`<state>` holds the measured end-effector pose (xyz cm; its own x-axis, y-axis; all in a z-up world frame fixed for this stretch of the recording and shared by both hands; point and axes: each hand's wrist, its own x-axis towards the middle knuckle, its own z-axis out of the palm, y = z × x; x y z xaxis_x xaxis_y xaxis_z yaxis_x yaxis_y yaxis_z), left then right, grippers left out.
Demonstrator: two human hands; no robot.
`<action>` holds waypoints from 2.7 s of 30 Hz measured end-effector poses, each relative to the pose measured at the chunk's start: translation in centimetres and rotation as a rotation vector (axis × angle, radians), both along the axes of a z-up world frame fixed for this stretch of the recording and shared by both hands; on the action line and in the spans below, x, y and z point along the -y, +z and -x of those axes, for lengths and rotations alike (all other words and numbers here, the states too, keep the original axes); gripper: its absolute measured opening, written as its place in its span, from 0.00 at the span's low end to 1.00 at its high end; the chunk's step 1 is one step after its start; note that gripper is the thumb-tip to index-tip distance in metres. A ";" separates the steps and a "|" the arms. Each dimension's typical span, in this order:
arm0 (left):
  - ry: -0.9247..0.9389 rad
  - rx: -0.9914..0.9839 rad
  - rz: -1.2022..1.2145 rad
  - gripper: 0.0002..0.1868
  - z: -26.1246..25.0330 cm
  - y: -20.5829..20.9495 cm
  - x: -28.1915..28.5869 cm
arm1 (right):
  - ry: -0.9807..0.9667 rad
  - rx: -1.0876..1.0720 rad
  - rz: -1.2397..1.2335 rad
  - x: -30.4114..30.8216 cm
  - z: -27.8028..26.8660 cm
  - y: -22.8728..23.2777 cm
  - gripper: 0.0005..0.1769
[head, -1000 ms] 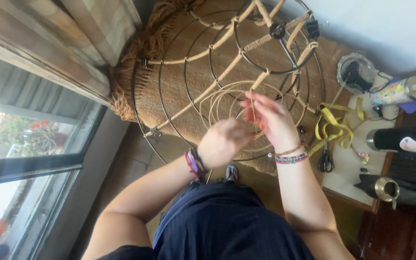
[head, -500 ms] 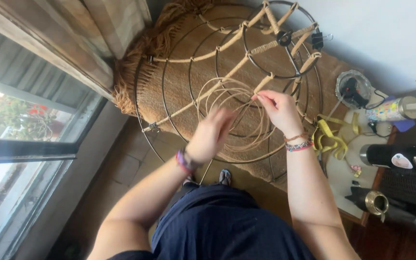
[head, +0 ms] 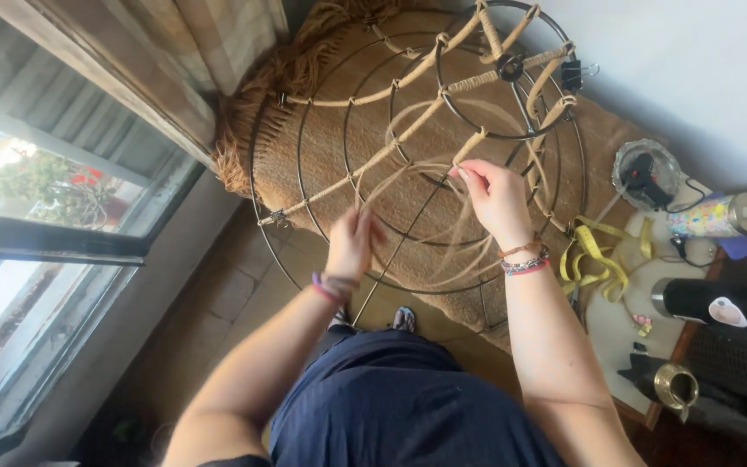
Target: Weaving cord around a metal furniture frame to create a decorative or functional surface.
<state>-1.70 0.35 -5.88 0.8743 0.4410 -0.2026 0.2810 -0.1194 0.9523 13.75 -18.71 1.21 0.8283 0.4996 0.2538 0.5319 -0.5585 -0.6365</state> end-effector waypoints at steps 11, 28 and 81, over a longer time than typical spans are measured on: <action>-0.058 0.371 -0.926 0.39 -3.3 6.2 2.0 | 0.035 -0.061 0.020 0.6 0.0 0.3 0.09; 0.131 0.243 -0.588 0.05 -1.9 0.8 0.7 | 0.001 0.161 -0.076 1.2 -0.3 -1.9 0.05; -0.587 0.662 -1.161 0.05 -1.9 4.0 3.3 | -0.059 -0.596 -0.366 0.7 5.5 3.1 0.17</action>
